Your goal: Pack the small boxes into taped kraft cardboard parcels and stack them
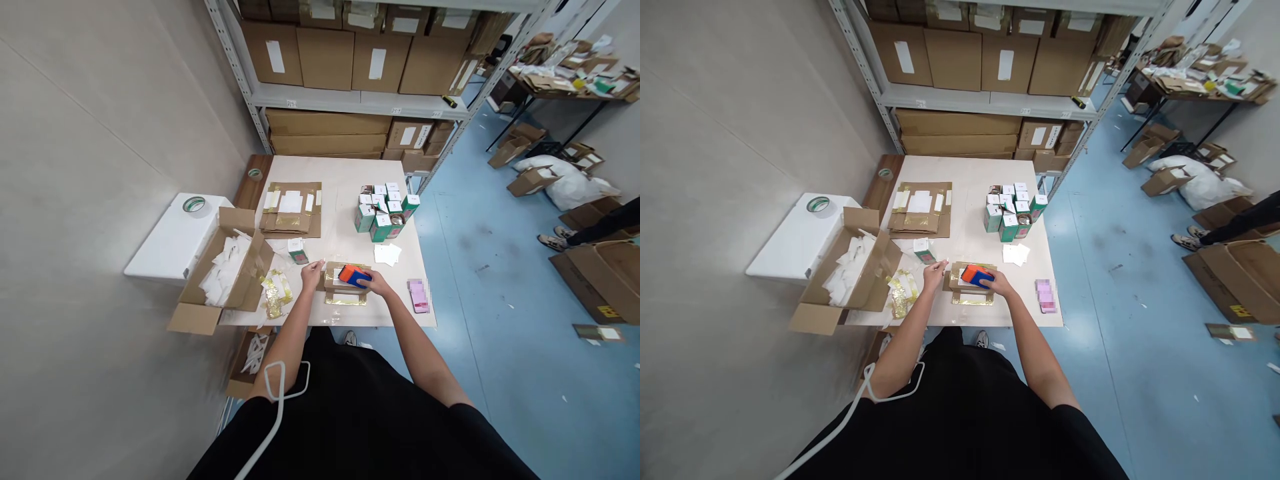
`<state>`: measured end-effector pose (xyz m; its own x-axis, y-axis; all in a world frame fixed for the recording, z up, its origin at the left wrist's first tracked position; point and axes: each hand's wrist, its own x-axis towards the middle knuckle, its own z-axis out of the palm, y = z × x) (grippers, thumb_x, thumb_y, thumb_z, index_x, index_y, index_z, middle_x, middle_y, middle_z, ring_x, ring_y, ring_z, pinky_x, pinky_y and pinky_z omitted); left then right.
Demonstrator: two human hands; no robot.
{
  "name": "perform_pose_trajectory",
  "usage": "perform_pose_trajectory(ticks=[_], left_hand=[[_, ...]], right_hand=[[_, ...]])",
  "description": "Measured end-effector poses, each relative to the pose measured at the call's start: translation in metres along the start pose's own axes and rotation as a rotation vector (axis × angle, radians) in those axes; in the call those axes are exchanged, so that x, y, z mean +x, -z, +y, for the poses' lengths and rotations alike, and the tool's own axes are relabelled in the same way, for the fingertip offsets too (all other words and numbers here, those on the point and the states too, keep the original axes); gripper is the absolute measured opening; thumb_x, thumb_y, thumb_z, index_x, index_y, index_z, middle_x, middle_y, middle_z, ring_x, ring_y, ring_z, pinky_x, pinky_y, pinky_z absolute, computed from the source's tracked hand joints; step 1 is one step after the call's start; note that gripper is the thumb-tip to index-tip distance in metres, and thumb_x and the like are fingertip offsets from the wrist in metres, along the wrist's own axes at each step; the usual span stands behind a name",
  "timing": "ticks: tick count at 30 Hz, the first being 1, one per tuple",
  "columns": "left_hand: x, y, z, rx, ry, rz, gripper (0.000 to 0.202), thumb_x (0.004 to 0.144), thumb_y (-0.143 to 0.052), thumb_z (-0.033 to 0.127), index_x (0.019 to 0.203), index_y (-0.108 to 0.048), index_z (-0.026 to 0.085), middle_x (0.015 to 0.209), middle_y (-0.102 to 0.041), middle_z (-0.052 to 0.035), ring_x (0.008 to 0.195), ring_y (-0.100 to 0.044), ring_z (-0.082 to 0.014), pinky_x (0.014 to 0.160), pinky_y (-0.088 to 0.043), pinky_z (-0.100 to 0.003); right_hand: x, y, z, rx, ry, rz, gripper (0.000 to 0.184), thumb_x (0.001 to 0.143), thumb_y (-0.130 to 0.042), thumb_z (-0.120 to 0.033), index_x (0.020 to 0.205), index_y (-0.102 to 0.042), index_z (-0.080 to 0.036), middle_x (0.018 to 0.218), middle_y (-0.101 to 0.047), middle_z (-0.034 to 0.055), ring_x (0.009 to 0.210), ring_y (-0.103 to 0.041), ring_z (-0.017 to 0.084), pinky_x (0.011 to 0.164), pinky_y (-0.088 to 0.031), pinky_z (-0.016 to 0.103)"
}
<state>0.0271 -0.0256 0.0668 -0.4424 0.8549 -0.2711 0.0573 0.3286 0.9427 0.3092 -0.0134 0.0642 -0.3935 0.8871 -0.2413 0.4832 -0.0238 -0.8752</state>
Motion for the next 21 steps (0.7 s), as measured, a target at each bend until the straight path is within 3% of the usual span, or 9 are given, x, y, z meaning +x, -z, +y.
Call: perform_pose_trajectory(ticks=[4,9,15,21], left_hand=[[0.005,-0.001,-0.031,-0.128,0.202,0.044,0.040,0.075,-0.081,0.050,0.093,-0.083,0.014,0.077,-0.074,-0.0042,0.059,-0.057,-0.0120,0.061,-0.045,-0.026],[0.006,-0.005,-0.059,-0.276,0.416,0.084,0.047,0.071,-0.089,0.047,0.099,-0.080,0.011,0.082,-0.075,-0.0091,0.061,-0.061,-0.0120,0.056,-0.045,-0.024],[0.008,-0.008,-0.077,-0.294,0.467,0.080,0.045,0.072,-0.090,0.043,0.104,-0.079,0.013,0.089,-0.078,-0.0113,0.074,-0.070,-0.0174,0.059,-0.051,-0.025],[0.013,-0.015,-0.089,-0.282,0.482,0.021,0.052,0.073,-0.088,0.047,0.109,-0.078,0.011,0.085,-0.078,-0.0115,0.073,-0.072,-0.0196,0.058,-0.052,-0.026]], right_hand=[[0.010,-0.003,-0.013,-0.001,0.005,0.080,0.051,0.085,-0.070,-0.064,0.113,-0.078,-0.023,0.112,-0.078,0.0079,0.102,-0.070,0.026,0.092,-0.054,0.036],[0.025,-0.007,-0.019,-0.073,-0.018,0.058,0.047,0.085,-0.069,-0.067,0.104,-0.080,-0.024,0.103,-0.080,0.0067,0.095,-0.072,0.027,0.084,-0.054,0.034],[0.037,-0.009,-0.018,-0.150,-0.023,0.021,0.045,0.085,-0.070,-0.066,0.099,-0.081,-0.024,0.101,-0.080,0.0054,0.094,-0.072,0.026,0.082,-0.053,0.033],[0.043,-0.011,-0.025,-0.177,-0.061,-0.008,0.039,0.086,-0.073,-0.060,0.099,-0.082,-0.025,0.101,-0.081,0.0047,0.094,-0.072,0.025,0.083,-0.052,0.031]])
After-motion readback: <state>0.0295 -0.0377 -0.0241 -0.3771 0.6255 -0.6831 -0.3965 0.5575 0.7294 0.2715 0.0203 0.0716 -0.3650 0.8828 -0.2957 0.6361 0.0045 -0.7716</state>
